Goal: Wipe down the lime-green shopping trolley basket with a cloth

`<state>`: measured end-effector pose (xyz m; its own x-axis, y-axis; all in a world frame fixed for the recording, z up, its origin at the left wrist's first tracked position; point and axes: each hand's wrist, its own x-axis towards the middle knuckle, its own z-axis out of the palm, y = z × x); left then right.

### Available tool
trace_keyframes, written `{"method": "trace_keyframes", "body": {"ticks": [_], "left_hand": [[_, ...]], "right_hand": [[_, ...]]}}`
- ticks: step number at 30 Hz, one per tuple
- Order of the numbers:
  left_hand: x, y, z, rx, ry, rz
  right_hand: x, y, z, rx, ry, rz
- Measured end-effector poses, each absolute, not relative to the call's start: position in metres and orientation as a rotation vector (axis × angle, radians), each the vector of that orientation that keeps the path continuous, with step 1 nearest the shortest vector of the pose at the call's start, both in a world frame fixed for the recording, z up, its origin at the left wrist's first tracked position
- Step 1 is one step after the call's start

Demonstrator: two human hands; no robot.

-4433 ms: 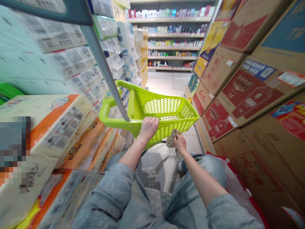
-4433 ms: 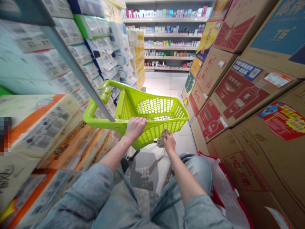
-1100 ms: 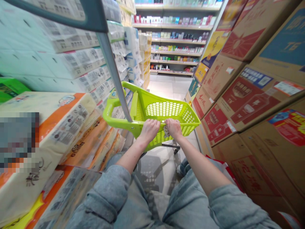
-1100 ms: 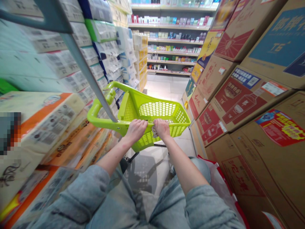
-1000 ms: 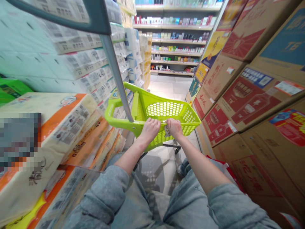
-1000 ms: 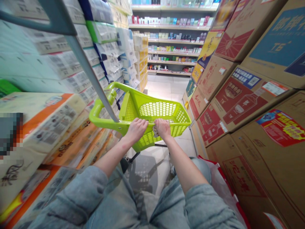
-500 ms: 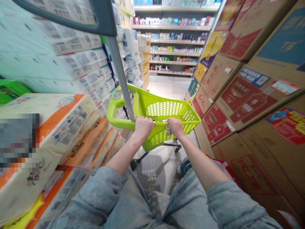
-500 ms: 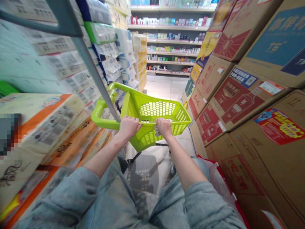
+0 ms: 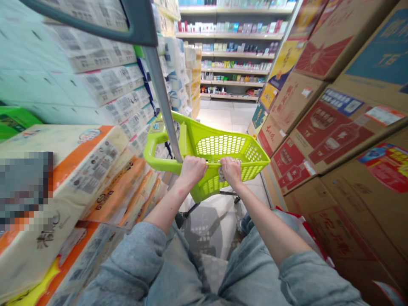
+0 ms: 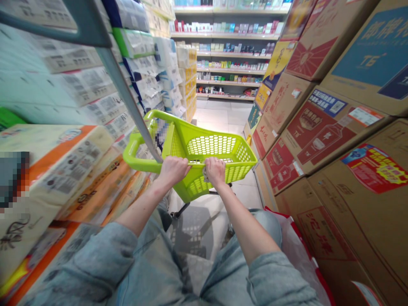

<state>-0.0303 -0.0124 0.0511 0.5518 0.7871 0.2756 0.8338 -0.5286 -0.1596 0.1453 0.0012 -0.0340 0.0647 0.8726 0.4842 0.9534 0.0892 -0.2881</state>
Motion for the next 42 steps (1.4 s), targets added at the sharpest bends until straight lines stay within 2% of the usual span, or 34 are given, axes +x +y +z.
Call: {"method": "trace_keyframes", "body": {"ticks": [10,21,28,34,42], "left_hand": [[-0.031,-0.012,0.048,-2.521,-1.33,-0.264],[-0.031,-0.012,0.049,-2.536,-1.312,-0.289],[-0.033,-0.013,0.049,-2.517,-1.303,-0.281],[-0.034,-0.012,0.047,-2.534,-1.312,-0.293],[-0.04,-0.012,0.042,-2.491,-1.042,-0.388]], "right_hand": [[0.135,-0.003,-0.035,-1.58,-1.886,-0.138],[0.177,0.001,-0.047,-1.771,-1.79,-0.267],[0.143,-0.012,-0.044,-1.638,-1.729,-0.263],[0.155,-0.009,-0.047,-1.598,-1.837,-0.196],[0.172,0.0,-0.049,-1.537,-1.894,-0.168]]}}
